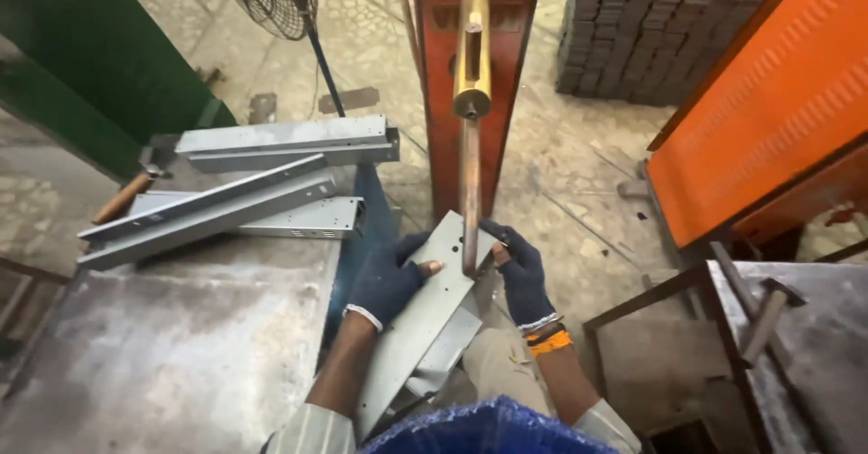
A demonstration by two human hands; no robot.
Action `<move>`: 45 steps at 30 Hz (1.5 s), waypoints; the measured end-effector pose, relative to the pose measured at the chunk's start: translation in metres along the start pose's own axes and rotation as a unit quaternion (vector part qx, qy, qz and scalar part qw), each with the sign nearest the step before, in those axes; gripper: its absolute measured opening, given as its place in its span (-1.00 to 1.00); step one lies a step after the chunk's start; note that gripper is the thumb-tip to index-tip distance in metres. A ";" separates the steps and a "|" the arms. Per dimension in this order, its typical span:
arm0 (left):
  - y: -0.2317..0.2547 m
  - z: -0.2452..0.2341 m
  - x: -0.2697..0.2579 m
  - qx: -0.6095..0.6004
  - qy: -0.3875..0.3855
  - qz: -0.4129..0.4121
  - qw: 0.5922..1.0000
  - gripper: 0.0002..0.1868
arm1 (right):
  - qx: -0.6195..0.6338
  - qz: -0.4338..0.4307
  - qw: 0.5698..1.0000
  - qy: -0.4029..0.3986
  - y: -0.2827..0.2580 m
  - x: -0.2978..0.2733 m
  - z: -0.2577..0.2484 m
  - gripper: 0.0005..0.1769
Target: The person positions a flat perforated metal plate against a metal channel under a spot welding machine and welds them together, producing sparks. They then handle the welded cable tray assembly, file its edges with a hand file, and place finished pieces on a stack.
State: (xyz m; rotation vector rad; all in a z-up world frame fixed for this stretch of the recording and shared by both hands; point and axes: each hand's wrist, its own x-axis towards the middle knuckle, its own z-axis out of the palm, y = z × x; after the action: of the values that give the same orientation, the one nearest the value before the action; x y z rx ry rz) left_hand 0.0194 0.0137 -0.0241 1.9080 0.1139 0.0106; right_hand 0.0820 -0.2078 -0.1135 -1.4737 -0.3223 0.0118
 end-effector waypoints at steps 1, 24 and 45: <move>-0.001 0.000 0.001 -0.005 0.001 -0.001 1.000 -0.43 | -0.004 0.002 1.000 -0.003 0.002 0.000 -0.002 -0.57; 0.010 -0.001 -0.005 0.047 0.019 -0.018 0.999 -0.38 | 0.005 0.026 1.000 -0.007 -0.003 0.004 0.000 -0.61; 0.004 -0.008 -0.009 0.102 0.024 -0.008 0.995 -0.35 | 0.009 -0.044 0.999 -0.008 0.009 -0.002 -0.002 -0.64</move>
State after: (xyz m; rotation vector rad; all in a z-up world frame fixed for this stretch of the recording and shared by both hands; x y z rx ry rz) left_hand 0.0100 0.0187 -0.0173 2.1107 0.1678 0.0348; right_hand 0.0822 -0.2095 -0.1231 -1.4417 -0.3980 -0.0443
